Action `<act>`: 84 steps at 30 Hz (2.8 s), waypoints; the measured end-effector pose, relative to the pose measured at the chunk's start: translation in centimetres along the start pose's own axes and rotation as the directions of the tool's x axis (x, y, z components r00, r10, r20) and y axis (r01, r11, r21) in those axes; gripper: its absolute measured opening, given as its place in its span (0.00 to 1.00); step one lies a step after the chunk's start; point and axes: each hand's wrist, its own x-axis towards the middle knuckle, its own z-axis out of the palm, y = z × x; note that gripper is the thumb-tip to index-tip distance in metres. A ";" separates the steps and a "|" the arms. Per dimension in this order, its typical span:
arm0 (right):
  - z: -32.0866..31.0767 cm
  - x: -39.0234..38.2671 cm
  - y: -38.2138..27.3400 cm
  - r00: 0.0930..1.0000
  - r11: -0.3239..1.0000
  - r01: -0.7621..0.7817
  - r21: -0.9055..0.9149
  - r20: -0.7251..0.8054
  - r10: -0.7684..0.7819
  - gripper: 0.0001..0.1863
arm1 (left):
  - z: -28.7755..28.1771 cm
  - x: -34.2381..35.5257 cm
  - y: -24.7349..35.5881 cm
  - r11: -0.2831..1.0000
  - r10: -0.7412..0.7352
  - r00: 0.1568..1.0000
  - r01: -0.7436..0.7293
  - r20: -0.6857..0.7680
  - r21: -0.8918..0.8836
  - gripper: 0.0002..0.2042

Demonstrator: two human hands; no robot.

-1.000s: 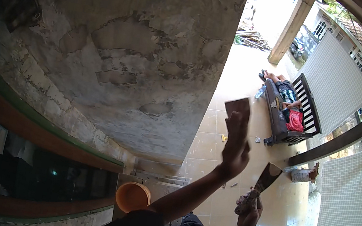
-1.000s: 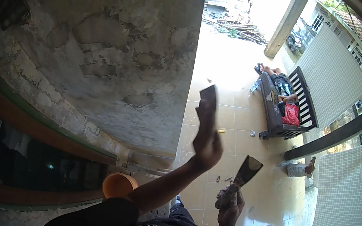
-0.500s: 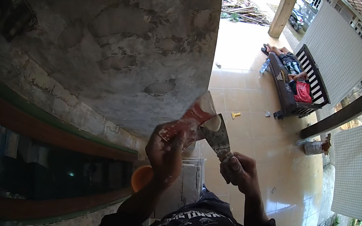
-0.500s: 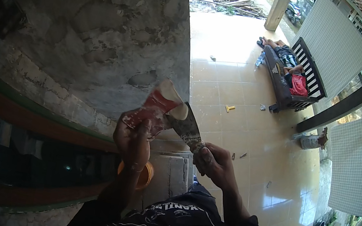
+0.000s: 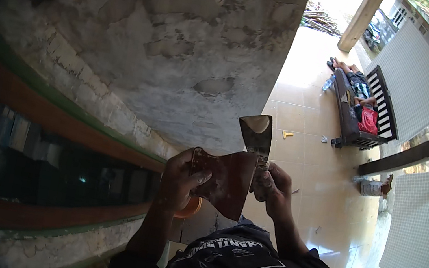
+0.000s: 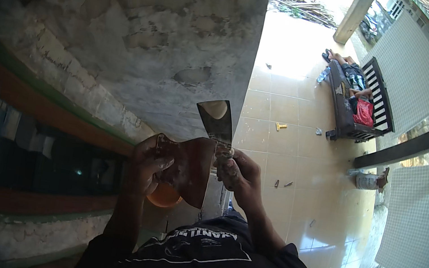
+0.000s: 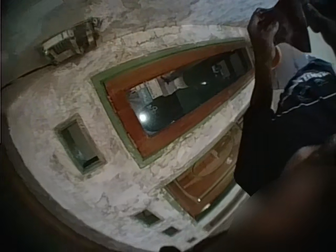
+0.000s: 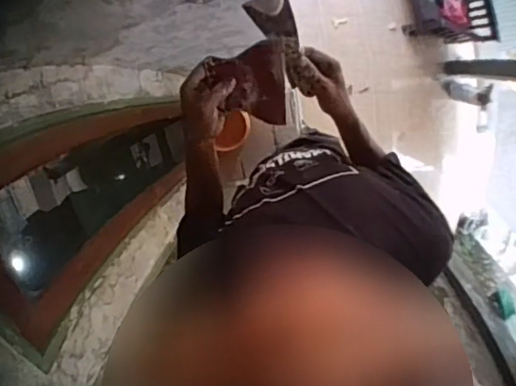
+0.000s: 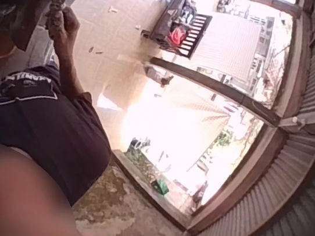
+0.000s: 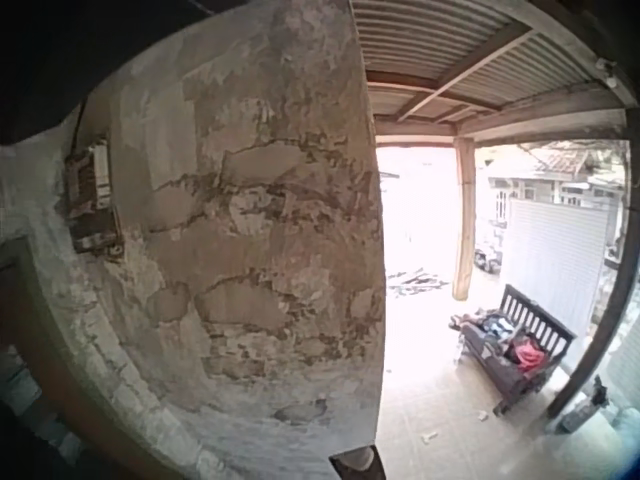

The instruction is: The person applies putty from a bucket onto a weathered wall using a plastic plate, then smooths the putty into the wall surface with a scraper knife.

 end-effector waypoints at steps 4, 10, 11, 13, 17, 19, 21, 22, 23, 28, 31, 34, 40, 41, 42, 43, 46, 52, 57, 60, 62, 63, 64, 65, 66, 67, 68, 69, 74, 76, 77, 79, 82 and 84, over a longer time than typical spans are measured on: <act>0.1 -0.1 0.9 0.994 0.998 -0.020 -0.061 0.103 0.027 0.19 | -0.1 -0.4 2.3 0.999 -0.047 0.999 0.047 0.010 -0.013 0.13; 0.8 0.2 0.8 0.981 0.914 0.193 -0.357 0.052 -0.187 0.20 | -0.7 -0.9 3.9 0.990 0.110 0.993 -0.106 -0.042 0.090 0.12; 0.8 0.2 0.9 0.977 0.882 0.206 -0.424 0.037 -0.210 0.24 | -0.7 -1.1 4.0 0.981 0.164 0.984 -0.156 -0.067 0.115 0.11; 0.6 0.1 1.0 0.971 0.873 0.230 -0.429 0.044 -0.234 0.24 | -0.7 -1.3 4.1 0.968 0.221 0.971 -0.208 -0.087 0.143 0.10; 0.0 -0.4 1.0 0.971 0.877 0.232 -0.420 0.046 -0.235 0.23 | -1.0 -1.0 4.0 0.934 0.308 0.950 -0.293 -0.046 0.202 0.11; -0.2 -0.6 0.5 0.968 0.886 0.244 -0.393 0.049 -0.245 0.22 | -1.4 -0.4 3.7 0.932 0.311 0.950 -0.298 -0.034 0.209 0.11; -0.7 -0.9 0.1 0.965 0.895 0.259 -0.364 0.054 -0.258 0.22 | -1.7 0.1 3.6 0.939 0.335 0.940 -0.328 -0.062 0.104 0.16; -1.3 -1.0 0.0 0.969 0.906 0.246 -0.343 0.074 -0.235 0.20 | -1.2 0.3 3.8 0.937 0.338 0.940 -0.332 -0.049 0.106 0.16; -1.7 -1.2 -0.1 0.972 0.918 0.233 -0.322 0.094 -0.214 0.18 | -0.3 0.5 4.1 0.937 0.349 0.934 -0.346 -0.072 0.052 0.20; -2.8 -1.6 1.2 0.976 0.963 0.213 -0.162 0.001 -0.216 0.18 | 1.9 1.4 4.4 0.931 0.361 0.932 -0.363 -0.045 -0.044 0.26; -3.4 -2.0 1.5 0.974 0.972 0.220 -0.087 -0.033 -0.224 0.18 | 1.3 3.0 4.8 0.915 0.385 0.923 -0.379 -0.012 0.139 0.27; -4.4 -2.0 2.0 0.976 0.980 0.189 -0.060 -0.099 -0.194 0.18 | 4.0 4.3 7.6 0.857 0.492 0.870 -0.480 -0.021 0.185 0.19; -5.0 -2.6 1.9 0.986 0.992 0.124 -0.015 -0.111 -0.125 0.18 | 3.1 6.8 10.0 0.588 0.726 0.676 -0.706 0.126 0.394 0.04; -4.9 -2.5 2.1 0.985 0.991 0.131 -0.011 -0.110 -0.131 0.18 | 3.2 7.1 9.7 0.583 0.729 0.672 -0.710 0.131 0.396 0.04; -4.7 -2.3 2.2 0.975 0.984 0.170 -0.054 -0.136 -0.176 0.18 | 3.8 7.4 9.5 0.624 0.710 0.701 -0.671 0.067 0.401 0.05; -4.7 -2.2 2.3 0.962 0.973 0.206 -0.101 -0.162 -0.221 0.18 | 4.4 7.8 9.4 0.667 0.686 0.728 -0.629 0.002 0.400 0.07; -5.1 -2.2 2.2 0.978 0.987 0.161 -0.019 -0.133 -0.163 0.19 | 4.6 8.5 10.2 0.824 0.548 0.807 -0.567 0.217 0.027 0.17; -5.0 -2.0 1.9 0.982 0.992 0.125 0.023 -0.144 -0.120 0.20 | 5.6 10.9 13.1 0.824 0.498 0.743 -0.566 0.447 0.023 0.27; -5.2 -1.8 2.1 0.979 0.991 0.134 0.013 -0.157 -0.130 0.20 | 5.8 12.3 15.3 0.690 0.549 0.740 -0.664 0.389 0.287 0.21; -5.4 -1.7 2.3 0.981 0.993 0.109 0.036 -0.163 -0.102 0.21 | 6.5 13.8 15.1 0.636 0.659 0.706 -0.708 0.261 0.309 0.17; -5.3 -1.7 2.3 0.983 0.994 0.099 0.054 -0.158 -0.089 0.21 | 5.8 14.9 15.0 0.701 0.613 0.730 -0.679 0.302 0.217 0.16; -5.3 -1.7 2.3 0.981 0.993 0.108 0.041 -0.166 -0.100 0.21 | 5.6 15.5 15.0 0.763 0.566 0.747 -0.635 0.348 0.123 0.15; -5.3 -1.6 2.3 0.979 0.993 0.116 0.027 -0.175 -0.109 0.21 | 6.6 16.1 14.4 0.756 0.601 0.767 -0.637 0.227 0.150 0.14; -5.3 -1.6 2.2 0.978 0.993 0.116 0.027 -0.175 -0.109 0.21 | 7.0 16.6 14.3 0.756 0.601 0.767 -0.637 0.227 0.149 0.14; -5.3 -1.6 2.1 0.978 0.993 0.116 0.018 -0.177 -0.112 0.21 | 7.3 17.2 14.3 0.796 0.552 0.804 -0.587 0.219 0.146 0.13; -5.4 -1.6 2.1 0.977 0.993 0.118 0.008 -0.181 -0.114 0.21 | 7.7 17.8 14.2 0.833 0.501 0.839 -0.534 0.212 0.142 0.15; -5.4 -1.6 2.0 0.976 0.993 0.119 0.008 -0.183 -0.116 0.21 | 8.1 18.5 14.0 0.842 0.507 0.842 -0.530 0.186 0.104 0.18; -5.5 -1.7 1.8 0.978 0.994 0.107 0.005 -0.178 -0.104 0.22 | 8.4 19.0 14.0 0.842 0.506 0.842 -0.530 0.188 0.104 0.18; -6.1 -1.8 1.7 0.979 0.997 0.073 0.032 -0.192 -0.066 0.22 | 9.6 21.2 13.7 0.888 0.448 0.893 -0.438 -0.048 0.145 0.18; -6.2 -1.7 1.7 0.967 0.994 0.107 -0.017 -0.230 -0.108 0.20 | 9.9 21.4 14.1 0.787 0.593 0.793 -0.533 -0.140 0.310 0.17; -6.3 -1.8 1.8 0.967 0.994 0.104 -0.016 -0.233 -0.105 0.20 | 10.0 21.4 14.2 0.657 0.728 0.657 -0.585 -0.197 0.476 0.15; -6.5 -2.0 2.0 0.964 0.995 0.098 -0.007 -0.247 -0.097 0.20 | 7.7 21.1 14.9 0.487 0.832 0.537 -0.589 -0.138 0.644 0.14; -7.0 -2.1 2.5 0.950 0.993 0.114 -0.031 -0.287 -0.119 0.20 | 6.9 18.1 15.0 0.355 0.891 0.449 -0.605 -0.063 0.713 0.12; -7.1 -2.3 2.3 0.956 0.995 0.100 -0.024 -0.274 -0.103 0.20 | 6.3 16.7 15.5 0.409 0.876 0.476 -0.640 -0.081 0.651 0.12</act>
